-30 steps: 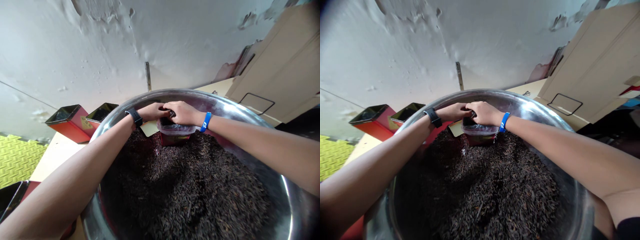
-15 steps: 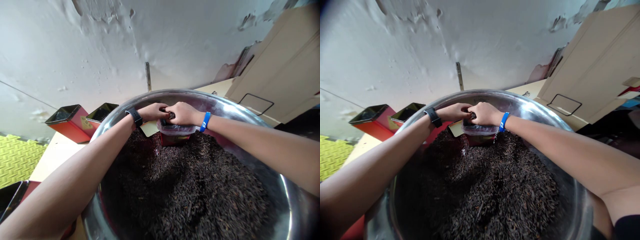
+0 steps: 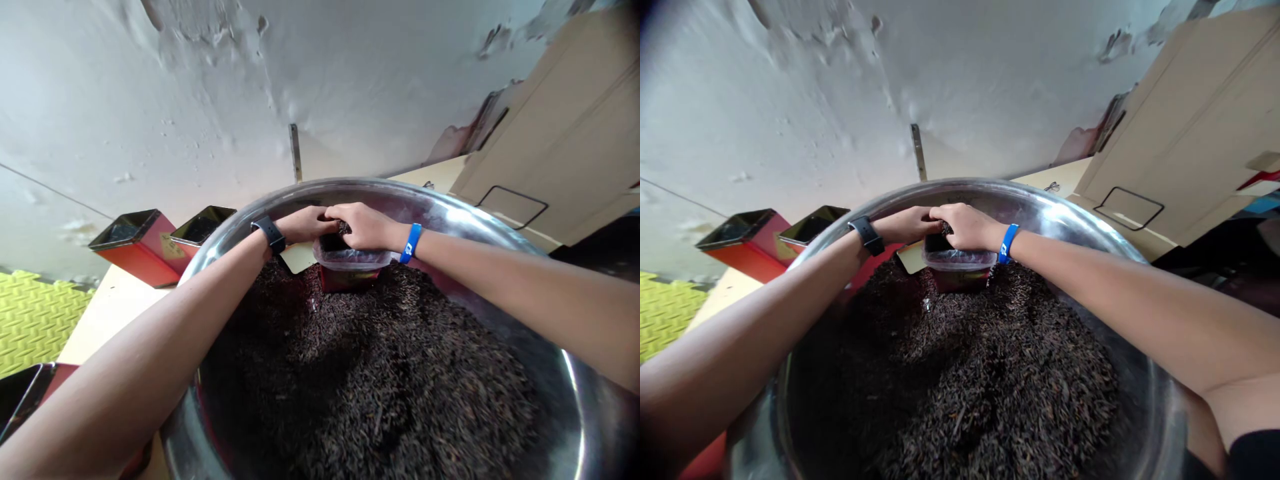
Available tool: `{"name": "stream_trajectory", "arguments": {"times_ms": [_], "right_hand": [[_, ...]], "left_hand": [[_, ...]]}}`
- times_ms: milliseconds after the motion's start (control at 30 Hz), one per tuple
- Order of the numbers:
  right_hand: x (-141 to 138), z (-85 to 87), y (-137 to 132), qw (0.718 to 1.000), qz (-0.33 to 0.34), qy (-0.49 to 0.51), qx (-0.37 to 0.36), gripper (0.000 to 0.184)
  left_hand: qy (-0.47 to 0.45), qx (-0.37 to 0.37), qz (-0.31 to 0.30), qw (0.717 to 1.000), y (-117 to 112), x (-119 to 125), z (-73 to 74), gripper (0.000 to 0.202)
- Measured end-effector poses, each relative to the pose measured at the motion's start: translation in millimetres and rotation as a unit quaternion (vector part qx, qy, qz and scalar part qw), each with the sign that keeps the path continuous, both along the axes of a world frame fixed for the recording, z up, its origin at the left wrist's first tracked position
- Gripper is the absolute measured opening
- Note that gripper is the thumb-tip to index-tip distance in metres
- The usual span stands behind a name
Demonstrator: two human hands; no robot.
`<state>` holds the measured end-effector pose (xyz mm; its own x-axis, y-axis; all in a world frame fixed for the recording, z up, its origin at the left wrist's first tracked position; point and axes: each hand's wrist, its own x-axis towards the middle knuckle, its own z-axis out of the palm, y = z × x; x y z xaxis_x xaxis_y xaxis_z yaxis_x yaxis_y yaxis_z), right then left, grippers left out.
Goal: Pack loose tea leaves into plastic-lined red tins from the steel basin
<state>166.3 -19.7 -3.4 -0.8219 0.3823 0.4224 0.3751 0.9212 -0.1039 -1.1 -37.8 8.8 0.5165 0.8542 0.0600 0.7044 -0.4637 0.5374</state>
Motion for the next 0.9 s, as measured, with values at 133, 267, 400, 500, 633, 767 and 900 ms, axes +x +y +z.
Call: {"name": "stream_trajectory", "arguments": {"times_ms": [133, 267, 400, 500, 633, 767, 900], "right_hand": [[1.2, 0.7, -0.7, 1.0, -0.018, -0.019, -0.011, 0.036], [2.2, 3.0, -3.4, 0.996, -0.062, -0.059, -0.016, 0.024], [1.4, 3.8, -3.9, 0.99, -0.094, -0.1, 0.0, 0.024], [0.5, 2.8, -2.0, 0.989, -0.093, -0.113, 0.011, 0.028], [-0.8, 1.1, 0.5, 0.994, -0.047, -0.091, 0.028, 0.02], [-1.7, 1.1, 0.5, 0.997, -0.025, -0.066, 0.035, 0.017], [-1.2, 1.4, -1.1, 0.995, -0.045, -0.088, 0.02, 0.024]], "left_hand": [[-0.003, 0.001, 0.001, 1.0, -2.0, 0.3, 1.1, 0.033], [0.003, -0.001, -0.007, 1.0, -3.3, -0.5, 2.9, 0.033], [0.022, -0.009, -0.004, 1.0, -2.6, -1.0, 3.4, 0.036], [0.028, -0.002, -0.004, 1.0, -1.7, -0.4, 2.0, 0.038], [0.03, 0.0, 0.0, 1.0, -0.3, 0.3, -0.5, 0.034], [0.032, 0.005, 0.007, 0.999, -0.5, 0.7, -1.3, 0.032], [0.02, 0.009, 0.002, 1.0, -1.5, 0.5, -1.0, 0.032]]}}
